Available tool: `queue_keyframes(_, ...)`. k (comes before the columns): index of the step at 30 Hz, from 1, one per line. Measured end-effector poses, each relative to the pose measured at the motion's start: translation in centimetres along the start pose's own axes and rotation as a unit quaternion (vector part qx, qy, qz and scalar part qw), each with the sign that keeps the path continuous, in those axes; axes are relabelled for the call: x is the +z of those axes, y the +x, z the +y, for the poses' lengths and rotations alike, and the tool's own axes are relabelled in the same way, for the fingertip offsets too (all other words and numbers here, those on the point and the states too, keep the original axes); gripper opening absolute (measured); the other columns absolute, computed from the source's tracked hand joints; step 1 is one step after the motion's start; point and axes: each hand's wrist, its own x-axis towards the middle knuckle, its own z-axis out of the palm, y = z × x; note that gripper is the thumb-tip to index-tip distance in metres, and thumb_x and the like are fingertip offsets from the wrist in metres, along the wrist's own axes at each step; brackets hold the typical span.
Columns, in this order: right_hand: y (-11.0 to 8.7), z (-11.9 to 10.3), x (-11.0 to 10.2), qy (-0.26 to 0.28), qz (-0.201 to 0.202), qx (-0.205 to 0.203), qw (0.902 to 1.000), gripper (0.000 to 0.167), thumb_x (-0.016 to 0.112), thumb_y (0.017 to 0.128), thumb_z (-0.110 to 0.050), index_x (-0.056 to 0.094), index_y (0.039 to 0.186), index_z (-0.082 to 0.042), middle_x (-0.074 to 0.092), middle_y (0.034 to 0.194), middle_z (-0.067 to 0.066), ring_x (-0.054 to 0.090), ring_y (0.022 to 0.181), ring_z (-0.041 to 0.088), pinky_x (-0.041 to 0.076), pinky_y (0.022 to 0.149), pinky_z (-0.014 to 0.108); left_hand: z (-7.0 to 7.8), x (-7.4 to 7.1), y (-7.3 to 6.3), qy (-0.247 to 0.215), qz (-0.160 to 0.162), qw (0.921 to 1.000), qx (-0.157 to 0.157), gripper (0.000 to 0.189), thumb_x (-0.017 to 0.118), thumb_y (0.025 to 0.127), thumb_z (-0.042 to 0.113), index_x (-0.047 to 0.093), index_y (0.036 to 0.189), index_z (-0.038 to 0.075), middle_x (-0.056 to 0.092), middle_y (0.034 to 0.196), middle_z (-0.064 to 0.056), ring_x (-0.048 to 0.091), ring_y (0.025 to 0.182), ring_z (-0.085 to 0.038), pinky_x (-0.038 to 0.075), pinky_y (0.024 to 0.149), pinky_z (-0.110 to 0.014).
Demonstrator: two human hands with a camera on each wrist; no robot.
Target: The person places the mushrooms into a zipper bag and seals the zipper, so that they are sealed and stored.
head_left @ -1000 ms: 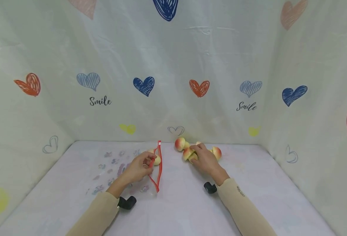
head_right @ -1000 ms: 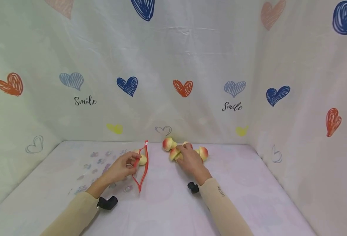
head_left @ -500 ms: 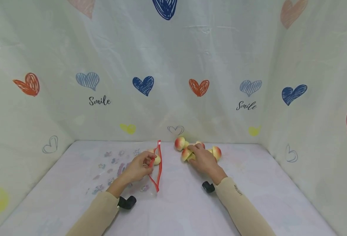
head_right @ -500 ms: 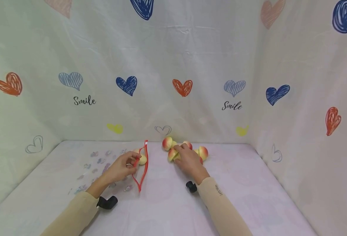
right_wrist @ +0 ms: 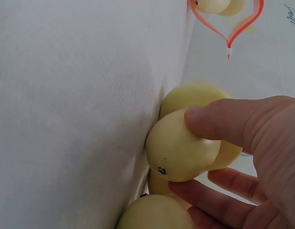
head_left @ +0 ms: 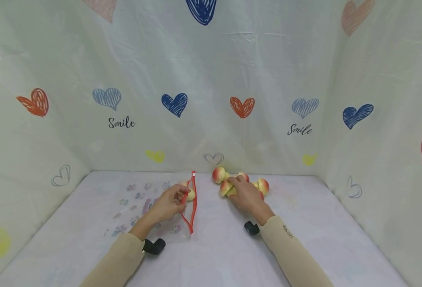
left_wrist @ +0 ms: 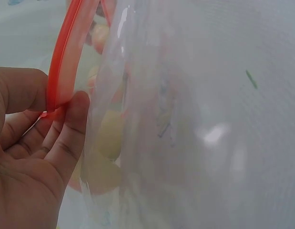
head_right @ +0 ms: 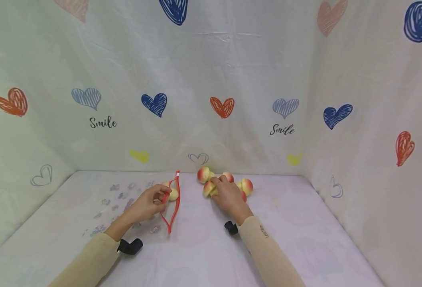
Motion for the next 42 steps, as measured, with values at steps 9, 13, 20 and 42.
queue_keyframes(9,-0.1,-0.2,0.3,-0.004,0.013,-0.007,0.9999,0.051,0.073,0.079,-0.019,0.055,0.127,-0.02,0.052,0.116,0.006,0.053,0.069,0.022,0.043,0.058,0.032,-0.3,-0.1,0.0,0.002,-0.008,0.9997,0.024,0.041,0.064,0.08,-0.009,0.056,0.119,0.002,0.057,0.094,-0.007,0.053,0.086,-0.019,0.05,0.074,-0.026)
queue_keyframes(13,-0.1,-0.4,0.3,-0.003,0.009,-0.003,1.0,0.052,0.072,0.078,-0.018,0.055,0.127,-0.02,0.052,0.115,0.006,0.052,0.069,0.021,0.043,0.058,0.032,-0.4,-0.2,0.0,0.008,-0.009,0.9992,0.039,0.041,0.063,0.08,-0.009,0.056,0.119,0.0,0.057,0.093,-0.007,0.053,0.085,-0.019,0.05,0.075,-0.027)
queue_keyframes(20,-0.2,-0.7,0.0,0.001,0.002,0.004,1.0,0.053,0.071,0.079,-0.02,0.055,0.129,-0.02,0.051,0.118,0.006,0.052,0.07,0.019,0.043,0.059,0.03,-0.3,-0.2,-0.1,0.003,-0.01,0.9996,0.028,0.042,0.063,0.079,-0.008,0.056,0.119,0.002,0.057,0.092,-0.005,0.053,0.085,-0.019,0.05,0.073,-0.026)
queue_keyframes(42,-0.2,-1.3,-0.2,0.071,0.017,-0.046,0.9963,0.054,0.069,0.078,-0.01,0.053,0.129,-0.018,0.05,0.121,0.006,0.057,0.089,0.019,0.049,0.073,0.032,-0.2,-0.1,0.0,0.008,-0.002,0.9993,0.037,0.041,0.064,0.079,-0.009,0.056,0.118,0.002,0.058,0.099,-0.01,0.055,0.085,-0.019,0.051,0.074,-0.027)
